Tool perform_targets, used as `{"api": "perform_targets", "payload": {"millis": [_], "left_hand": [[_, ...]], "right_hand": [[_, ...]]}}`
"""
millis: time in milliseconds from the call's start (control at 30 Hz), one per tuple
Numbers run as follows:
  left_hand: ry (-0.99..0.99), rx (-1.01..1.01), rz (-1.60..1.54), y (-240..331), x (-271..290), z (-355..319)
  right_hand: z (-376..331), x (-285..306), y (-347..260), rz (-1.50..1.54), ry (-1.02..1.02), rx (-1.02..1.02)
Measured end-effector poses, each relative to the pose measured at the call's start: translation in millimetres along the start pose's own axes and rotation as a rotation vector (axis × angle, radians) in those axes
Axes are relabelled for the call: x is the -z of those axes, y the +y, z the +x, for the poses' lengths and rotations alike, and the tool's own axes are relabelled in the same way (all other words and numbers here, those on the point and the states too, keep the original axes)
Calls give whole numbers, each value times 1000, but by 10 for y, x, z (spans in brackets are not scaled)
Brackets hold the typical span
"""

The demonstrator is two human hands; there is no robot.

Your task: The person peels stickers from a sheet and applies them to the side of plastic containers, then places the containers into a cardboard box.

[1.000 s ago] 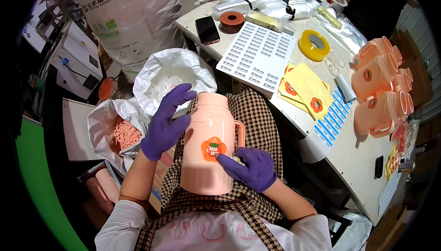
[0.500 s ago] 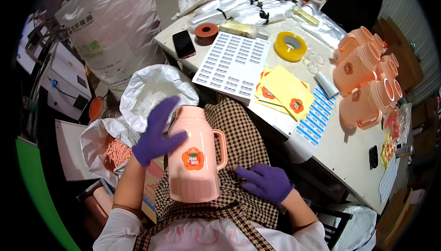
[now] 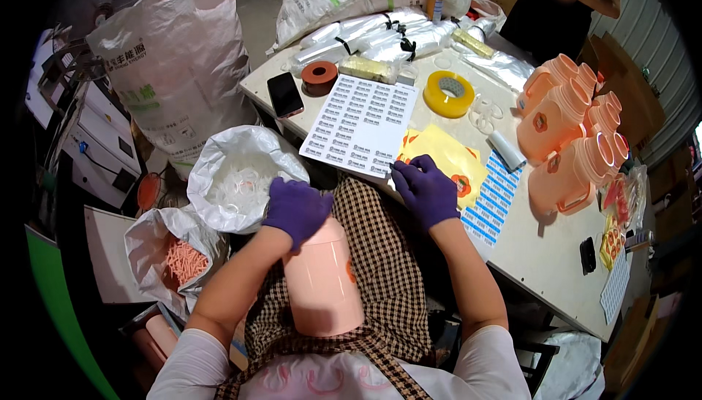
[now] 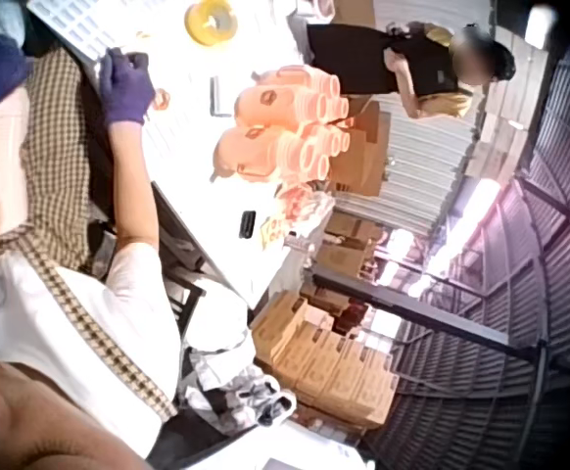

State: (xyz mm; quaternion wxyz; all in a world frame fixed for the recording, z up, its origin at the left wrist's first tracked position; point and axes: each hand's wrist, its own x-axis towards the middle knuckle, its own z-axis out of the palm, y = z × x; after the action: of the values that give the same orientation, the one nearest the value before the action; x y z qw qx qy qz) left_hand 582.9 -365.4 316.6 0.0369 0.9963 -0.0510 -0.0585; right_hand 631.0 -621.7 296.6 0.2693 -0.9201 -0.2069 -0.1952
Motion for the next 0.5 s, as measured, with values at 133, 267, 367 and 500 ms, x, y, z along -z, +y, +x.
{"api": "perform_targets", "payload": {"millis": [133, 267, 367, 500], "left_hand": [[473, -516, 44, 157, 122, 159], [105, -538, -2, 106, -181, 596], [-122, -583, 28, 149, -171, 769], [136, -553, 14, 67, -361, 689]], "right_hand": [[89, -219, 147, -140, -100, -10], [132, -373, 86, -172, -99, -5], [112, -396, 139, -230, -98, -67], [205, -497, 243, -227, -171, -78]]}}
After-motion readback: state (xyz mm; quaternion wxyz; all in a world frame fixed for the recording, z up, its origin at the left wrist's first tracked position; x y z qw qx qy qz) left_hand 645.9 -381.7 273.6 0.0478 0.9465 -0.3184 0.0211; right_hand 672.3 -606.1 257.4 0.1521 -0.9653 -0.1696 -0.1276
